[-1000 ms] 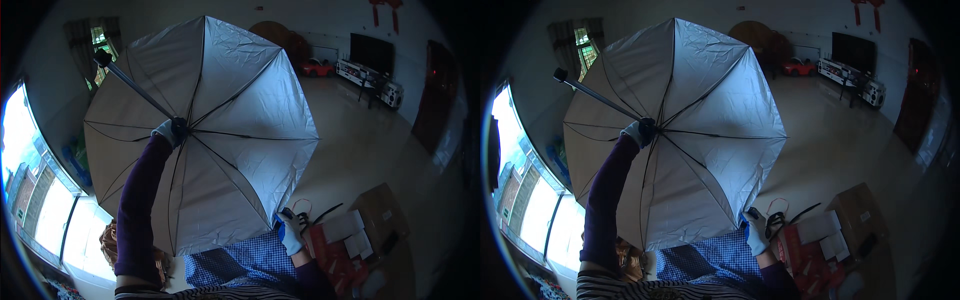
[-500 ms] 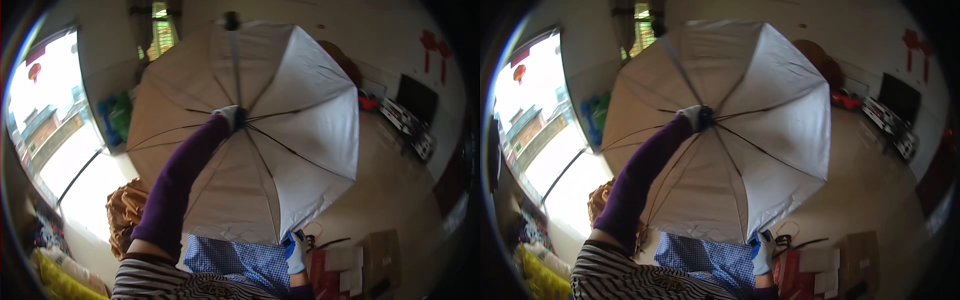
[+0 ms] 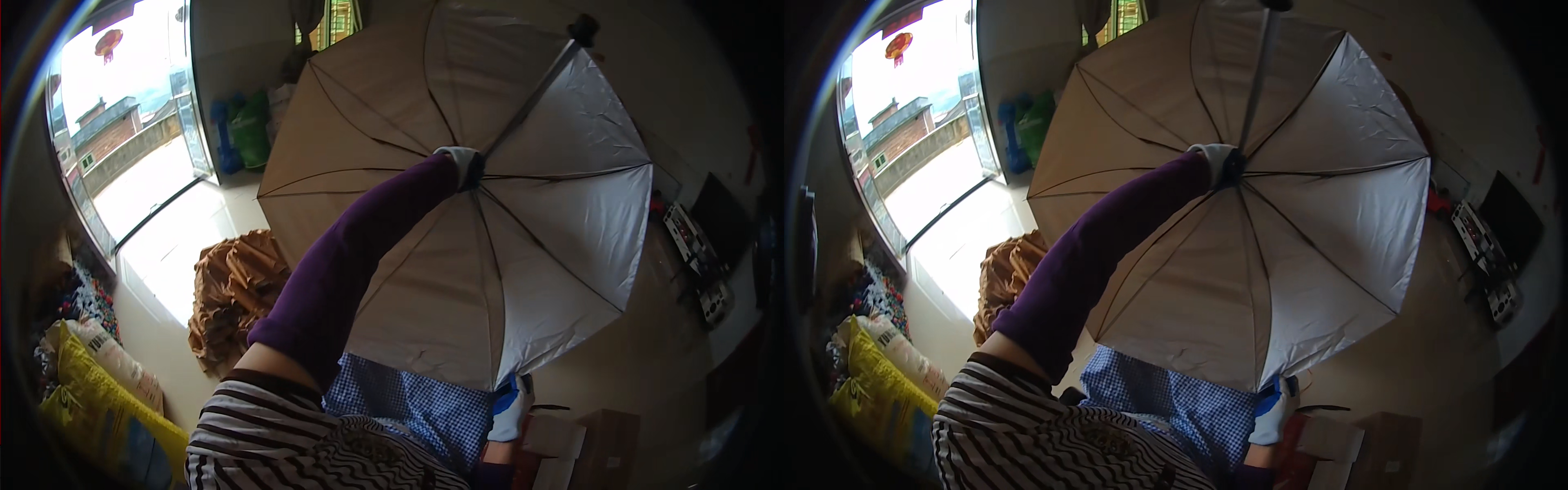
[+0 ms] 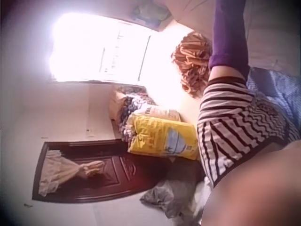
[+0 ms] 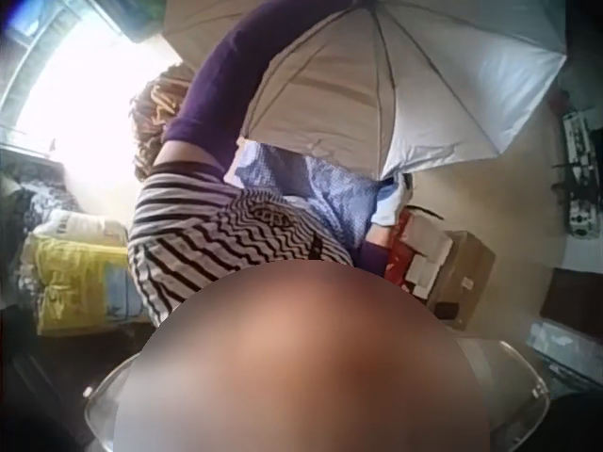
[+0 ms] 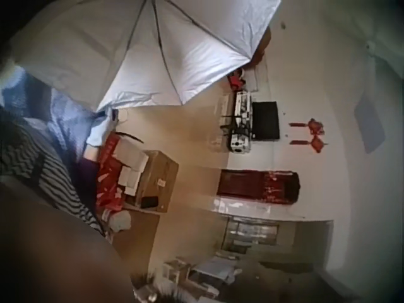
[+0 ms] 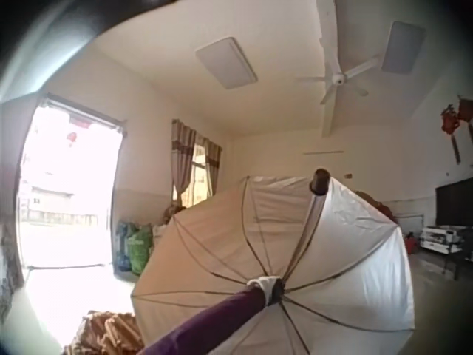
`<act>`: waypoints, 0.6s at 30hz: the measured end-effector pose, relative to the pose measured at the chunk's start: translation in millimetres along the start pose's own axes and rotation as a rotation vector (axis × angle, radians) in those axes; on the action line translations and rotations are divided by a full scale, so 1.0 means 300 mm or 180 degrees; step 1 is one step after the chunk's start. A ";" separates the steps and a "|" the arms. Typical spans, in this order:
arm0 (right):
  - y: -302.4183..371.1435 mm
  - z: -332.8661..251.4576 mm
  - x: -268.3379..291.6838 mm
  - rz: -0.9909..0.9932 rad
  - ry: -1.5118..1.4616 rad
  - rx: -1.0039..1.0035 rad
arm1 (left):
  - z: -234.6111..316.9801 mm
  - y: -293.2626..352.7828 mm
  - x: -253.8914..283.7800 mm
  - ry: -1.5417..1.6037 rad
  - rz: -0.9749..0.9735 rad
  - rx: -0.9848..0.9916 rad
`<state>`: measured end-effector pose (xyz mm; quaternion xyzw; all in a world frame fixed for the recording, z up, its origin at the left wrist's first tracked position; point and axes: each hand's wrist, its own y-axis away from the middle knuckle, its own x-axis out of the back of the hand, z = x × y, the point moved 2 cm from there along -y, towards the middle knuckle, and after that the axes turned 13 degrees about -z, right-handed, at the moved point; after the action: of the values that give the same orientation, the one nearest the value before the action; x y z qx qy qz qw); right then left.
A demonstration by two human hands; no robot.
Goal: Attaching canopy fabric to umbrella frames using an assembly tool and inspecting the finished products.
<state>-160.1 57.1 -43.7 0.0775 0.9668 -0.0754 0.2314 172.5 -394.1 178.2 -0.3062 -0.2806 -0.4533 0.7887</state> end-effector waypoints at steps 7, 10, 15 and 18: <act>0.090 0.243 0.369 0.0526 -0.0738 0.0148 | 0.411 -0.018 -0.305 -0.2529 0.0129 0.1025; 0.026 0.179 0.282 0.0158 -0.0454 0.0030 | 0.405 0.135 -0.290 -0.1510 -0.0302 0.0843; 0.080 0.143 0.330 0.0401 -0.0489 -0.0298 | 0.150 0.219 -0.406 0.1103 -0.0084 0.1395; 0.164 0.101 0.339 0.0775 -0.0119 -0.0339 | 0.042 0.154 -0.539 0.2983 -0.0031 0.1658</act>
<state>-227.3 111.3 -122.5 0.1804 0.9485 0.0032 0.2605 141.7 -278.3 59.4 0.1360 -0.0030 -0.4604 0.8772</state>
